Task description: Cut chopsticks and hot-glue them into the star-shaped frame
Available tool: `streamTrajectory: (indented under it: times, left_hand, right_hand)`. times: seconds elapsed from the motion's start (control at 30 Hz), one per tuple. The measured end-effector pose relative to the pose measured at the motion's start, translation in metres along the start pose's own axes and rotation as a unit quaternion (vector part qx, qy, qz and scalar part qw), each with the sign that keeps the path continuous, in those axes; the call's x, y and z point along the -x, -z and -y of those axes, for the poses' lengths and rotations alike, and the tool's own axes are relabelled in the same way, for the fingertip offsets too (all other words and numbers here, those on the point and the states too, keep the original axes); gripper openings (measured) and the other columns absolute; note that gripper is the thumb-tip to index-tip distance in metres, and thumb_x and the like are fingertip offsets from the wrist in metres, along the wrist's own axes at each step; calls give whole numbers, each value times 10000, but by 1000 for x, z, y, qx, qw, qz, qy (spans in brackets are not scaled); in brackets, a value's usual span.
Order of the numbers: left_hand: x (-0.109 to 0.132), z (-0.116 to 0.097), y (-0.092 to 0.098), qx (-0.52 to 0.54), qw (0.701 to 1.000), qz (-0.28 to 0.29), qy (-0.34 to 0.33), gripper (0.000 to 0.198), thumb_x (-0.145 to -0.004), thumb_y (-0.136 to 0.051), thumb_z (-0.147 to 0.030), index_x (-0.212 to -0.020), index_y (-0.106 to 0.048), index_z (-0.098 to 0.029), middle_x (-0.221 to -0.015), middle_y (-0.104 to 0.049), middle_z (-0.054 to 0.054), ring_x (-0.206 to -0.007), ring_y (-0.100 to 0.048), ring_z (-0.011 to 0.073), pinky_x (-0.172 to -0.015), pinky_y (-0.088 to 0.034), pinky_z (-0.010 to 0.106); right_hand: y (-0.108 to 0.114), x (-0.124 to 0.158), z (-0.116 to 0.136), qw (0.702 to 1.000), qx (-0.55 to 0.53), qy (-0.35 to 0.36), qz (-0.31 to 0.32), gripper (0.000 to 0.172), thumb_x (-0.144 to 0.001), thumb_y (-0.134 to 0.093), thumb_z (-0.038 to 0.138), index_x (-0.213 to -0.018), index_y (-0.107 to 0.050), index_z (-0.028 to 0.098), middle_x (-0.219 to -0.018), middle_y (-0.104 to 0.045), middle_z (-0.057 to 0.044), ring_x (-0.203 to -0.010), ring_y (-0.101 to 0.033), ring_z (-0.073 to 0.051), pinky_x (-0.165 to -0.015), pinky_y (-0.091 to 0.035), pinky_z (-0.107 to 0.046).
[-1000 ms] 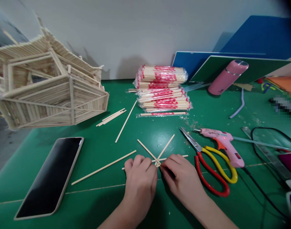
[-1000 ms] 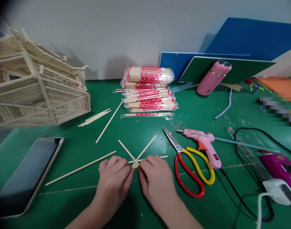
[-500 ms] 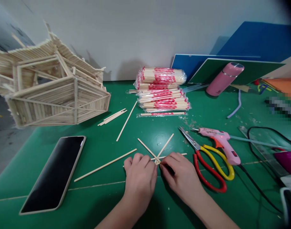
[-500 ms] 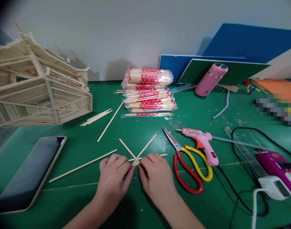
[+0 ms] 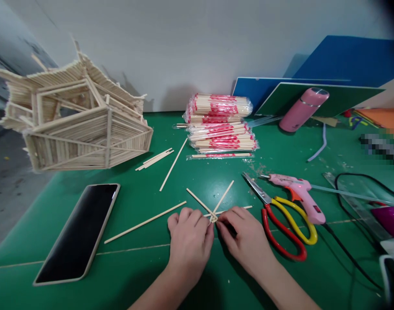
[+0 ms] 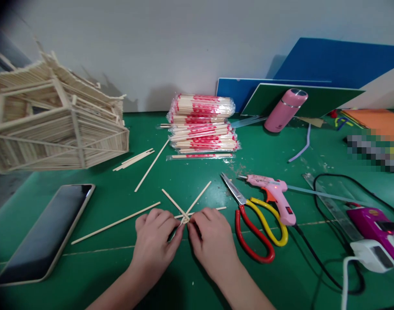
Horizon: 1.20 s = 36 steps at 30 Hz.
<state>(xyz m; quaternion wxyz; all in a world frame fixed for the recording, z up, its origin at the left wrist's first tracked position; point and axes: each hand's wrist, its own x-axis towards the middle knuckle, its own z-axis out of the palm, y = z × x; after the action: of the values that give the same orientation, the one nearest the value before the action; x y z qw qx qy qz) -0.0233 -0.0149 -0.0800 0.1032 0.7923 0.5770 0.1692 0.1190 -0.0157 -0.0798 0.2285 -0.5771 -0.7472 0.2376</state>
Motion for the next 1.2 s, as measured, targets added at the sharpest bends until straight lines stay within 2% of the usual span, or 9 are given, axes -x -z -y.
streamTrajectory:
  times: [0.37, 0.9, 1.2]
  left_hand:
    - [-1, 1, -4, 23, 999, -29, -31, 225, -787, -432, -144, -595, -544, -175, -635, -556, 20, -704, -449, 185, -641, -243, 358]
    - [-1, 1, -1, 27, 999, -13, -38, 221, -782, -435, -137, -585, -530, -171, -630, -543, 15, -693, -440, 172, -653, -266, 354]
    - [-2, 0, 0, 1, 1000, -17, -20, 198, -782, -467, -191, -608, -562, -185, -636, -570, 10, -722, -471, 190, -656, -247, 363]
  right_hand:
    - [0, 0, -1, 1000, 11, 19, 7, 154, -817, -438, 191, -755, -579, 190, -716, -546, -24, -697, -473, -161, -627, -341, -275]
    - [4, -5, -1, 999, 14, 5, 45, 161, -816, -434, 176, -752, -581, 191, -724, -546, -32, -698, -464, -169, -644, -346, -294]
    - [2, -1, -1, 1000, -5, 8, 17, 120, -800, -458, 183, -752, -568, 186, -719, -548, -27, -704, -475, -164, -644, -361, -291]
